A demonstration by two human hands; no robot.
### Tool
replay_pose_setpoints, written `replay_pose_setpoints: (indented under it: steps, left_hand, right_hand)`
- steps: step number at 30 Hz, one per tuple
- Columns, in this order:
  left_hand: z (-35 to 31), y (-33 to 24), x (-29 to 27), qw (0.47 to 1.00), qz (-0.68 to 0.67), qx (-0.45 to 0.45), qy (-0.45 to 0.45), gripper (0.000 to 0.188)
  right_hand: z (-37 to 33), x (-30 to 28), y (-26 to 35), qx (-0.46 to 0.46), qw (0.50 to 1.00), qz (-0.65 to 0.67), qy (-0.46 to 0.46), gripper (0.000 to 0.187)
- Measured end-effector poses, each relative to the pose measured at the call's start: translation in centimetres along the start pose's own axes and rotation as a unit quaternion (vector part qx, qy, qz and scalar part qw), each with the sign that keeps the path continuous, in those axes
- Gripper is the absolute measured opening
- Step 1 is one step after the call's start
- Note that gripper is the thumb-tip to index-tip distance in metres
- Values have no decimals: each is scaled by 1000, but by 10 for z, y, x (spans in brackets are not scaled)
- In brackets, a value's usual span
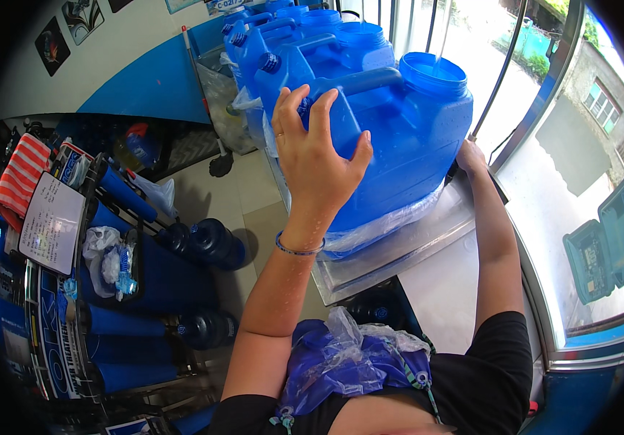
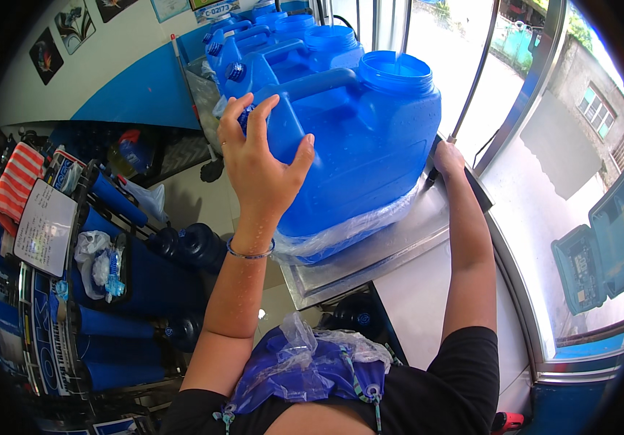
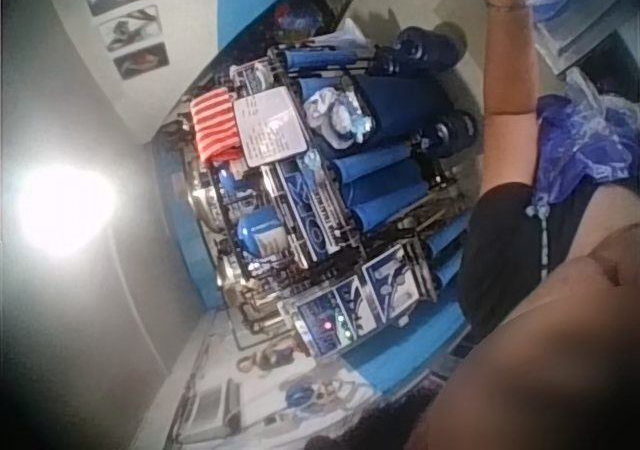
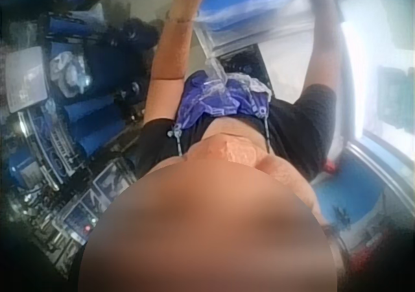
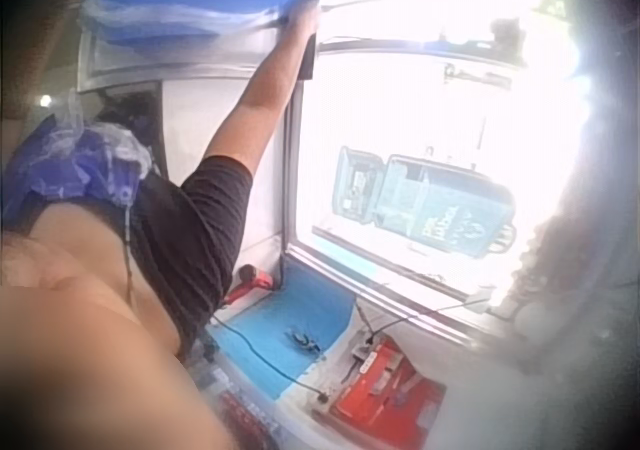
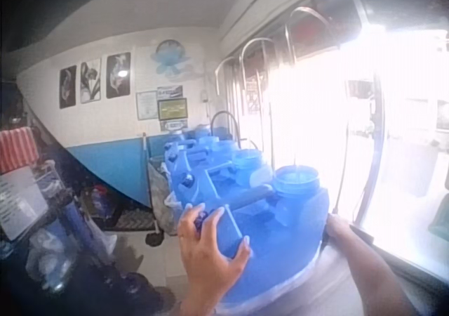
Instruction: The person fills blue plastic water containers from a tap, seals them with shrink-wrap bands using a heat gun, and places them in plastic bags. The process is repeated for multiple containers.
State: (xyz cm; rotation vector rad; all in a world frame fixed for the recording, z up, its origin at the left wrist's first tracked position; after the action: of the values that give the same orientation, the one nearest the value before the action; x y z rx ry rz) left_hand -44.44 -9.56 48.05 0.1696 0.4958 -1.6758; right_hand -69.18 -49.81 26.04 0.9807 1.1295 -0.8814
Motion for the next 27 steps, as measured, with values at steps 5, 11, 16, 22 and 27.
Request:
replay_pose_setpoints:
  steps: [5, 11, 16, 22, 27]
  left_hand:
    - [0, 0, 0, 1000, 1, 4, 2, 57]
    - [0, 0, 0, 1000, -1, 3, 1, 56]
    - [0, 0, 0, 1000, -8, -4, -1, 56]
    - [1, 1, 0, 1000, -4, -6, 2, 56]
    - [1, 0, 0, 1000, 11, 1, -1, 56]
  right_hand:
    - [-12, -18, 14, 17, 999, -25, 18, 28]
    - [-27, -41, 36, 28, 998, -44, 28, 31]
    - [-30, -45, 40, 25, 998, -49, 36, 33]
    - [-32, -43, 37, 43, 998, -41, 17, 32]
    - [-31, -40, 35, 47, 998, -37, 13, 29]
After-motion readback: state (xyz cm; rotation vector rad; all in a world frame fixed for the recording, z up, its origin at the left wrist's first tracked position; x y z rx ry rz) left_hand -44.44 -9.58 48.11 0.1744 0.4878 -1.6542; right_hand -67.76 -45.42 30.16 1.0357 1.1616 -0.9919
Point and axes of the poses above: each hand's wrist, its own z-axis towards the middle knuckle, its own x-axis out of the palm, y = z × x, the point moved 6 cm from there along z, towards the middle knuckle, and after that the axes turned 7 degrees about y, right-handed, at the moved point
